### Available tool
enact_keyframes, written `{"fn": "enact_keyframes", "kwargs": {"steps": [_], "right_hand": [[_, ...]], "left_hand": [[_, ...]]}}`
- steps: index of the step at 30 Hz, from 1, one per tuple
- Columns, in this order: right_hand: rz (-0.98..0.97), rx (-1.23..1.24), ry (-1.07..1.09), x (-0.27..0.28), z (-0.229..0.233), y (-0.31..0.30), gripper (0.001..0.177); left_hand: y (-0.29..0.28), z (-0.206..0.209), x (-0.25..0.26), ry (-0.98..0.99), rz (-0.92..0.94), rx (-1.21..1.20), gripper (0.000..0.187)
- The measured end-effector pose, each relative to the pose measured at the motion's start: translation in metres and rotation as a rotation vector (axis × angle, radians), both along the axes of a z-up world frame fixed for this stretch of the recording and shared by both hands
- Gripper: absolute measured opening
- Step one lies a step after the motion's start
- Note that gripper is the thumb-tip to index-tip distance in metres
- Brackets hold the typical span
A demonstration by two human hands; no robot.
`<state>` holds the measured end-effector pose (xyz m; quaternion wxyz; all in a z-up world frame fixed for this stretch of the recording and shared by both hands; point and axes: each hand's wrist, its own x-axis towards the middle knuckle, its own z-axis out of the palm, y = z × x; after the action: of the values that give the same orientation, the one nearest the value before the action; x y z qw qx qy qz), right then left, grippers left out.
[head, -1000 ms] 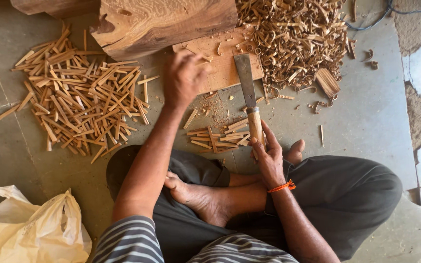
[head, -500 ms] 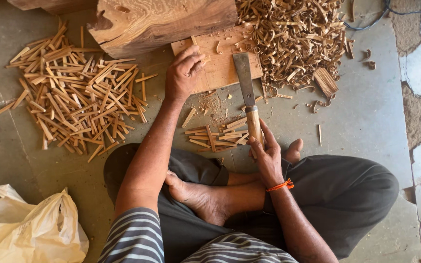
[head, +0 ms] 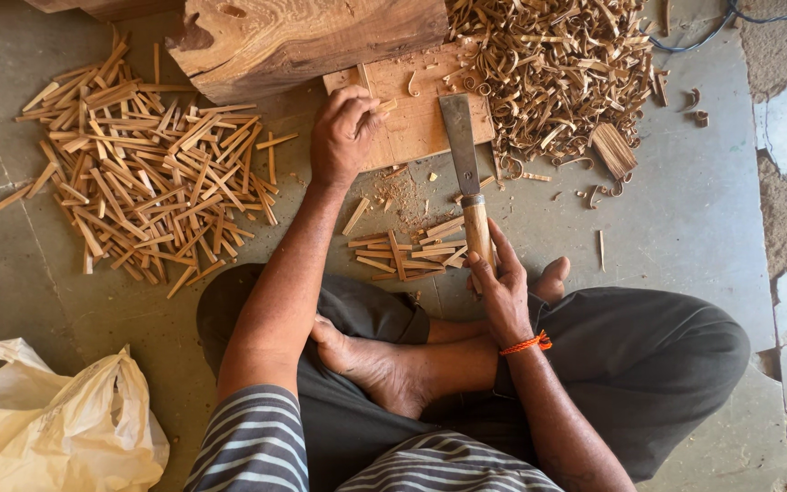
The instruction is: The person sits cross-legged on the floor and uses a chisel to carve small wooden sticks. They hold the sticks with one hand and strike the chisel with the other to shave off wood, creating a pile of shavings and finished pieces.
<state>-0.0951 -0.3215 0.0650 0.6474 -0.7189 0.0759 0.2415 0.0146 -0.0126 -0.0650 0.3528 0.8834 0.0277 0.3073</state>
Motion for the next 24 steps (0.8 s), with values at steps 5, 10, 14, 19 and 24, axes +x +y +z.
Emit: {"fn": "enact_keyframes", "kwargs": {"steps": [5,10,14,19,24], "right_hand": [[0.016,-0.047,-0.019,0.001,0.002,-0.002,0.067],[0.000,-0.019,-0.013,0.000,0.002,-0.003,0.066],[-0.030,0.048,-0.034,-0.003,-0.002,-0.004,0.064],[-0.019,0.033,-0.017,-0.001,-0.002,-0.003,0.064],[-0.030,0.056,-0.022,-0.002,-0.002,-0.005,0.064]], "left_hand": [[0.009,0.014,-0.001,0.009,-0.119,0.045,0.027],[0.006,0.013,-0.005,0.028,-0.061,0.059,0.020],[0.008,0.007,-0.003,0.006,-0.023,0.109,0.020],[0.017,0.016,-0.015,-0.057,0.013,0.155,0.020],[0.006,0.024,-0.007,-0.049,-0.005,0.061,0.017]]}}
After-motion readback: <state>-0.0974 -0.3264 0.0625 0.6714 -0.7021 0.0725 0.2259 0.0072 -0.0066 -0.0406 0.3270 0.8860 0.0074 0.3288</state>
